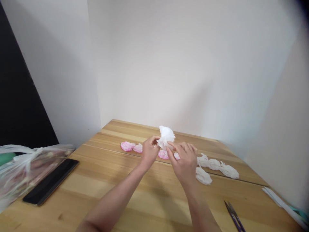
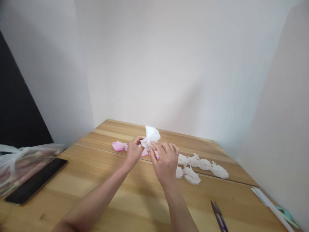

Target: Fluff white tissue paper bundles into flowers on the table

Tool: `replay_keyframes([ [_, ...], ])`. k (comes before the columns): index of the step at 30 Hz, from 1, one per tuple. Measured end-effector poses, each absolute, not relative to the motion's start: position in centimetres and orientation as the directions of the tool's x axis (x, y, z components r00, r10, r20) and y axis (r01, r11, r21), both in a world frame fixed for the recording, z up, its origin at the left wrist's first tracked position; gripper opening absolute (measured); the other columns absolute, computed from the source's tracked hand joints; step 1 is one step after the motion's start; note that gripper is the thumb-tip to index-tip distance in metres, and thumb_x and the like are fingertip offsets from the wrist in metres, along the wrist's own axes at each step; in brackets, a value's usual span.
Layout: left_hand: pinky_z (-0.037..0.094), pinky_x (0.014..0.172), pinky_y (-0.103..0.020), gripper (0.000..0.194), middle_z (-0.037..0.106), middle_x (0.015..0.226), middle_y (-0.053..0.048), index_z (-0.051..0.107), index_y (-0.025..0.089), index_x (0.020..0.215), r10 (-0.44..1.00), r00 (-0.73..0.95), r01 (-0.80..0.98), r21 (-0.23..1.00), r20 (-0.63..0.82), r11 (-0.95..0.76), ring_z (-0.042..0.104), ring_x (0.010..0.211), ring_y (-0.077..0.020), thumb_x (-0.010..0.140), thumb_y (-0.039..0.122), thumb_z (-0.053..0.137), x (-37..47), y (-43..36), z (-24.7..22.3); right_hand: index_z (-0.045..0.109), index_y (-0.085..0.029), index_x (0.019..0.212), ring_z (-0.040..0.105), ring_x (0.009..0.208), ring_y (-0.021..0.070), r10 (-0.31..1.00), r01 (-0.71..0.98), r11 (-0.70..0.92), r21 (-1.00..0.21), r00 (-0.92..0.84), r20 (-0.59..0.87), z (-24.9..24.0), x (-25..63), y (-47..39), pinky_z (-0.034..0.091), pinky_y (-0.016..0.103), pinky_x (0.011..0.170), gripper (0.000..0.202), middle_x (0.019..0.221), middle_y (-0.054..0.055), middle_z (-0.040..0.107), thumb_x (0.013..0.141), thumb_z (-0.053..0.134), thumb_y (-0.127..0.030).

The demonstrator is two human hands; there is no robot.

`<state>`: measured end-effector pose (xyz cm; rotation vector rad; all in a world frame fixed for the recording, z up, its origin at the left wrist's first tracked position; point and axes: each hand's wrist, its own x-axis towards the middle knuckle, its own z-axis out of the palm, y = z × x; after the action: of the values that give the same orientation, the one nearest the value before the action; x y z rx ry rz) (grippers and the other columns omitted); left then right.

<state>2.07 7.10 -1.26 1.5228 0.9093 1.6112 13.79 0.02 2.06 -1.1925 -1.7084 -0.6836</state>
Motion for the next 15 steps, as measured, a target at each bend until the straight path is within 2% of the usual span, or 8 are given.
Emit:
replay_keyframes([
  [9,0.045,0.072,-0.024,0.026,0.07,0.081,-0.001,0.066,0.019,0.084,0.75,0.0,0.161,0.74,0.662,-0.653,0.061,0.075,-0.0133,0.07,0.004,0.051,1.85,6.79,-1.56,0.065,-0.022,0.095,0.053,0.074,0.0166,0.408,0.934,0.348,-0.079,-0.075,0.91,1.99,13.88,0.06,0.033,0.033,0.078,0.013,0.073,0.001,0.06,0.086,0.06,-0.03],
  [15,0.046,0.073,-0.024,0.029,0.069,0.084,-0.002,0.065,0.019,0.086,0.708,0.043,0.191,0.69,0.705,-0.698,0.062,0.079,-0.0147,0.067,0.001,0.052,1.85,6.69,-1.91,0.064,-0.022,0.079,0.052,0.072,0.0159,0.413,0.922,0.38,-0.08,-0.091,0.906,1.82,13.35,0.1,0.032,0.033,0.077,0.008,0.07,0.0,0.06,0.085,0.06,-0.024],
])
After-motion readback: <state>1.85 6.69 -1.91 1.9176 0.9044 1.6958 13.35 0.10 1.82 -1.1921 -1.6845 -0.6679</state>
